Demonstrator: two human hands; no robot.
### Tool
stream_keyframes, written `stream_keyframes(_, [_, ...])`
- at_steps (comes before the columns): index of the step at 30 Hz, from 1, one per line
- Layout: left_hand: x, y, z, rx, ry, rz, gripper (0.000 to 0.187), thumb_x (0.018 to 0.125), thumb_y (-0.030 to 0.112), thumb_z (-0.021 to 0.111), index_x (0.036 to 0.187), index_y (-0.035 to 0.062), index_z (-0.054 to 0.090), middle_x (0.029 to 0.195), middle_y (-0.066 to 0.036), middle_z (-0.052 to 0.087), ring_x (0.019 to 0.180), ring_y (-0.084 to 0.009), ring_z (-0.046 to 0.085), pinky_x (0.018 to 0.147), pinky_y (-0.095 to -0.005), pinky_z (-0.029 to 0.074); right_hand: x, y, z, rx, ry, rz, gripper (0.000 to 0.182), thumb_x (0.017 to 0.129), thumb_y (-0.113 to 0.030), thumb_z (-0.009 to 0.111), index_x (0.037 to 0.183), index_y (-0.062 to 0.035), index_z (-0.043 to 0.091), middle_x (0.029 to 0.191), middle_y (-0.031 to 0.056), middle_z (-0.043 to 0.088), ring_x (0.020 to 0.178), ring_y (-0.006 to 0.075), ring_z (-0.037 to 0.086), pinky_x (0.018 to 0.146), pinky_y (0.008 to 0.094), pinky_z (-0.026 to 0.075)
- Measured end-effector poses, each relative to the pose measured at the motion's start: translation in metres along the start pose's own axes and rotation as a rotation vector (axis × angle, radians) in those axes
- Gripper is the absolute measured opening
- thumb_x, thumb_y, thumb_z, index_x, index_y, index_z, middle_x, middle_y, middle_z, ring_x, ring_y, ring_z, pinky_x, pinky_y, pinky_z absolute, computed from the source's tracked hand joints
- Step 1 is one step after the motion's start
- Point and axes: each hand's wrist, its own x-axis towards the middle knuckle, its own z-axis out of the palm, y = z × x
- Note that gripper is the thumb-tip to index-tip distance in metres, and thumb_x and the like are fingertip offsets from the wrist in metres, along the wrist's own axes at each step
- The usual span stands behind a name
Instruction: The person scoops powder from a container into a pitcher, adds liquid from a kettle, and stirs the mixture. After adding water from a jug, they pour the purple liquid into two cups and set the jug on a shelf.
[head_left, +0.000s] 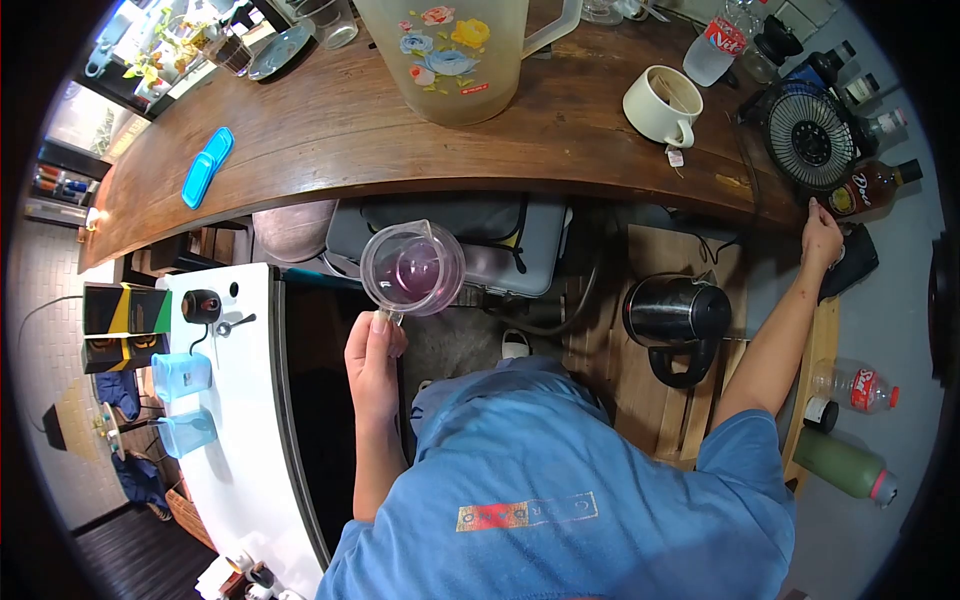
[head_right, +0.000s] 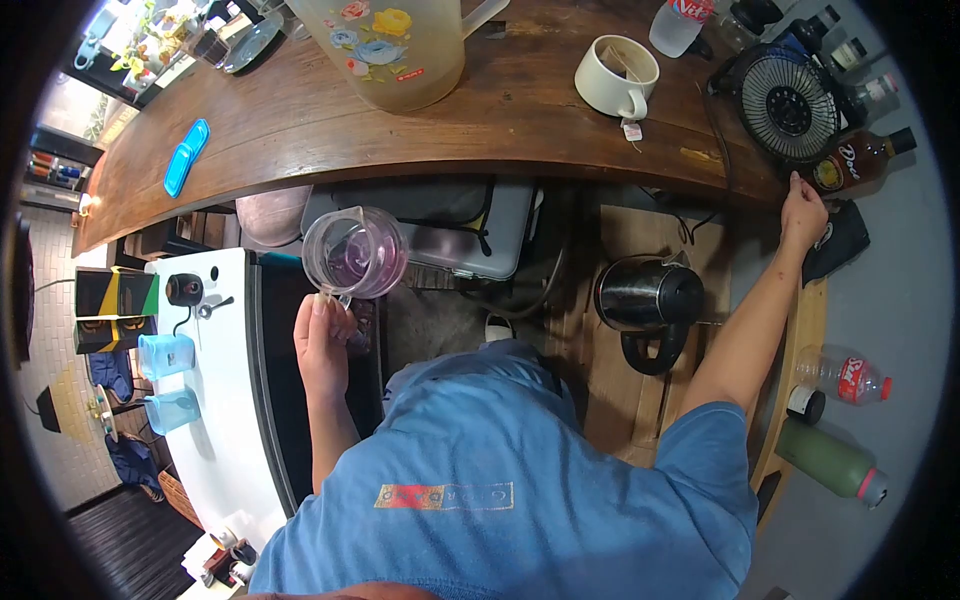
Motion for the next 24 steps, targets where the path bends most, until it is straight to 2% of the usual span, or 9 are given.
stream_keyframes(9, [0.008, 0.006, -0.006, -0.015, 0.037, 0.049, 0.025, 0.100, 0.021, 0.043, 0.080, 0.0067, 0.046, 0.068, 0.003, 0.037, 0.061, -0.0068, 0.032, 0.058, -0.0233, 0.028, -0.014, -0.007, -0.006, 0.027, -0.005, -0.040, 0.044, 0.082, -0.043, 0.067, 0.101, -0.0039, 0.070, 0.096, 0.0126, 0.070, 0.090, 0.0240, 0.066, 0.083, 0.0311, 0.047])
stream_keyframes(12, [0.011, 0.011, -0.011, -0.049, 0.047, 0.070, 0.026, 0.100, 0.021, 0.043, 0.078, 0.0078, 0.044, 0.068, 0.003, 0.036, 0.061, -0.0068, 0.032, 0.057, -0.0235, 0.028, -0.018, -0.004, -0.004, 0.081, 0.011, -0.040, 0.042, 0.082, -0.041, 0.067, 0.102, -0.0043, 0.070, 0.095, 0.0100, 0.071, 0.089, 0.0209, 0.066, 0.081, 0.0298, 0.048])
stream_keyframes(14, [0.015, 0.020, -0.016, -0.051, 0.051, 0.072, 0.027, 0.100, 0.021, 0.042, 0.076, 0.0086, 0.042, 0.067, 0.003, 0.035, 0.060, -0.0069, 0.031, 0.056, -0.0238, 0.028, -0.028, -0.008, -0.009, 0.099, 0.144, -0.017, 0.040, 0.082, -0.041, 0.068, 0.100, -0.0050, 0.070, 0.089, 0.0060, 0.071, 0.082, 0.0167, 0.066, 0.077, 0.0281, 0.048])
stream_keyframes(15, [0.017, 0.023, -0.020, -0.066, 0.036, 0.091, 0.028, 0.100, 0.022, 0.042, 0.076, 0.0086, 0.042, 0.067, 0.003, 0.034, 0.060, -0.0070, 0.030, 0.056, -0.0238, 0.027, -0.038, -0.019, -0.015, 0.090, 0.161, 0.004, 0.038, 0.082, -0.041, 0.068, 0.097, -0.0056, 0.071, 0.081, 0.0032, 0.069, 0.075, 0.0141, 0.064, 0.072, 0.0273, 0.048])
stream_keyframes(19, [0.037, 0.039, -0.039, -0.060, -0.020, 0.155, 0.029, 0.101, 0.023, 0.041, 0.077, 0.0082, 0.041, 0.067, 0.002, 0.034, 0.059, -0.0077, 0.029, 0.054, -0.0237, 0.027, -0.088, -0.069, -0.034, 0.146, 0.213, -0.002, 0.036, 0.082, -0.039, 0.069, 0.095, -0.0048, 0.070, 0.077, 0.0021, 0.067, 0.071, 0.0125, 0.062, 0.070, 0.0261, 0.047])
stream_keyframes(21, [0.049, 0.051, -0.048, -0.045, -0.057, 0.176, 0.028, 0.101, 0.024, 0.040, 0.078, 0.0080, 0.042, 0.068, 0.002, 0.034, 0.059, -0.0078, 0.030, 0.054, -0.0234, 0.027, -0.106, -0.089, -0.034, 0.368, 0.178, 0.009, 0.032, 0.082, -0.034, 0.070, 0.094, -0.0034, 0.070, 0.078, 0.0024, 0.067, 0.071, 0.0102, 0.060, 0.069, 0.0252, 0.047])
stream_keyframes(22, [0.056, 0.057, -0.053, -0.048, -0.065, 0.185, 0.028, 0.101, 0.024, 0.040, 0.078, 0.0080, 0.042, 0.068, 0.002, 0.034, 0.059, -0.0078, 0.030, 0.054, -0.0234, 0.027, -0.116, -0.102, -0.035, 0.373, 0.189, 0.012, 0.032, 0.082, -0.034, 0.070, 0.094, -0.0034, 0.070, 0.078, 0.0024, 0.067, 0.071, 0.0102, 0.060, 0.069, 0.0252, 0.047])
stream_keyframes(24, [0.070, 0.067, -0.063, -0.024, -0.081, 0.190, 0.028, 0.101, 0.025, 0.041, 0.079, 0.0081, 0.042, 0.068, 0.002, 0.034, 0.059, -0.0077, 0.030, 0.054, -0.0231, 0.027, -0.139, -0.135, -0.034, 0.548, 0.149, -0.092, 0.030, 0.083, -0.029, 0.071, 0.093, -0.0014, 0.070, 0.080, 0.0036, 0.067, 0.073, 0.0095, 0.059, 0.070, 0.0245, 0.047])
